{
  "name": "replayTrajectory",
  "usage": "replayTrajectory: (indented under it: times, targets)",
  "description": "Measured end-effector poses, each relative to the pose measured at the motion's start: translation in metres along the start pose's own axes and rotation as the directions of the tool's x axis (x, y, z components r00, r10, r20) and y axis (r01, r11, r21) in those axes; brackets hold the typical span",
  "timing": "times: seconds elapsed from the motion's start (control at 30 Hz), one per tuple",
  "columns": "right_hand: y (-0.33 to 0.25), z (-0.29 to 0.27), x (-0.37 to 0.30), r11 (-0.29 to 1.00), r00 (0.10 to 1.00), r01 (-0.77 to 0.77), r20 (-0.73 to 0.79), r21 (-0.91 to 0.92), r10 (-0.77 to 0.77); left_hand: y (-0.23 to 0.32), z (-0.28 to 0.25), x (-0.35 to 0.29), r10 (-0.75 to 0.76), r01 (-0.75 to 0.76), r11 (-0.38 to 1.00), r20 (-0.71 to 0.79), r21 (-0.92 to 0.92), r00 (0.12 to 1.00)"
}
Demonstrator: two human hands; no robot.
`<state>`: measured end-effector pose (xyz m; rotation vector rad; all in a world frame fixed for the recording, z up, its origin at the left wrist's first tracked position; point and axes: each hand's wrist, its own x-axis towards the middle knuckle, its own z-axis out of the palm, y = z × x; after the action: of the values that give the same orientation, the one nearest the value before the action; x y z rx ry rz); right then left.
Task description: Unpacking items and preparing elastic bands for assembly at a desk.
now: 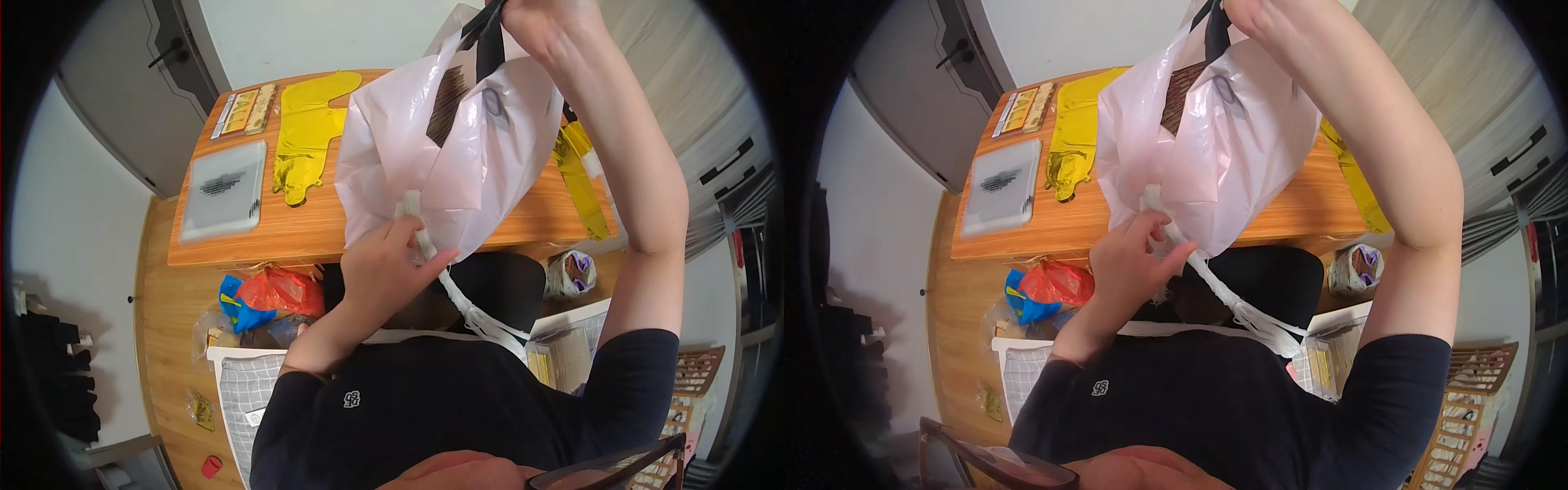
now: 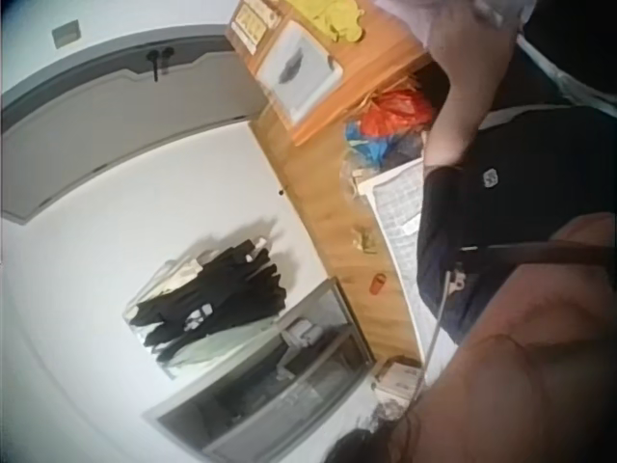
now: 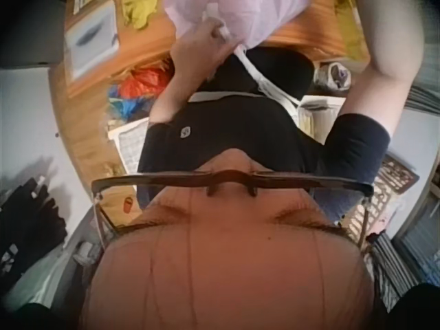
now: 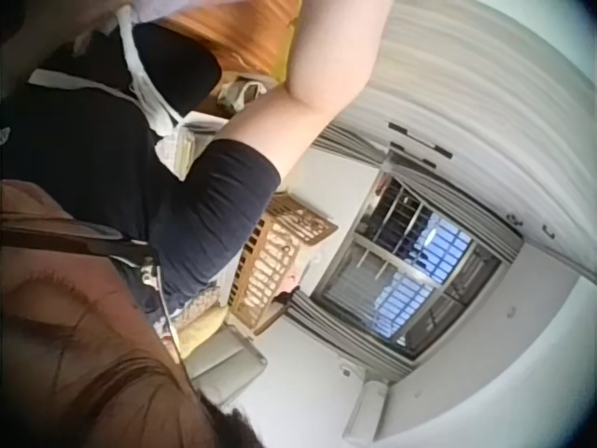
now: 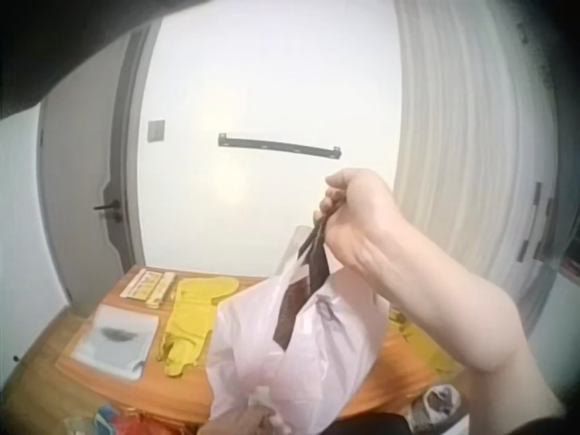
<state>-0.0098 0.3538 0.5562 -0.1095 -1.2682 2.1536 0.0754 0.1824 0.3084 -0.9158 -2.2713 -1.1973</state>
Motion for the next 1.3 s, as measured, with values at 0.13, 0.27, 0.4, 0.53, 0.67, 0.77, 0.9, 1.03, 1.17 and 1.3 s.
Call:
replayTrajectory:
  times: [0.13,0.27,0.4,0.53,0.67,0.77,0.9,1.03,1.17,1.3]
  targets:
    - [-0.003,-0.014,0.005,0.999,0.993,-0.033,0.115,0.018,0.031,0.002,0.001,0.012,-0.213,0.211,0.945,-0.019,0.252,0.977]
    - [-0.003,-0.03,0.003,0.999,0.985,-0.032,0.169,0.011,0.029,-0.007,0.008,0.012,-0.26,0.263,0.94,-0.045,0.218,0.965]
    - [-0.012,-0.027,-0.017,0.997,0.993,-0.056,0.104,-0.045,0.061,-0.012,0.012,0.014,-0.166,0.175,0.962,-0.058,0.211,0.984]
    - [-0.017,-0.043,-0.022,0.98,0.966,-0.148,0.195,-0.132,0.172,-0.002,-0.004,0.016,-0.161,0.16,0.987,0.044,0.025,0.986]
    - [-0.022,-0.063,-0.023,0.964,0.931,-0.238,0.256,-0.116,0.26,0.012,-0.015,0.005,-0.054,0.04,0.99,-0.1,-0.136,0.994]
    - [-0.026,-0.072,-0.025,0.955,0.905,-0.246,0.312,-0.168,0.288,0.019,-0.017,-0.002,0.316,-0.378,0.917,-0.345,-0.13,0.884]
    - [-0.025,-0.089,-0.015,0.947,0.855,-0.277,0.408,-0.165,0.321,0.024,0.015,-0.014,0.64,-0.587,0.706,0.001,-0.397,0.769]
    - [-0.032,-0.104,-0.017,0.93,0.765,-0.272,0.531,-0.246,0.365,0.016,0.052,-0.031,0.512,-0.434,0.848,0.683,-0.305,0.521]
    - [-0.041,-0.142,-0.028,0.936,0.768,-0.001,0.599,-0.351,0.225,0.05,-0.004,0.021,0.722,-0.677,0.668,0.048,-0.308,0.69]
    - [-0.058,-0.176,-0.092,0.785,0.767,0.262,0.615,-0.561,0.184,0.046,-0.057,0.06,0.635,-0.575,0.772,-0.323,0.27,0.701]
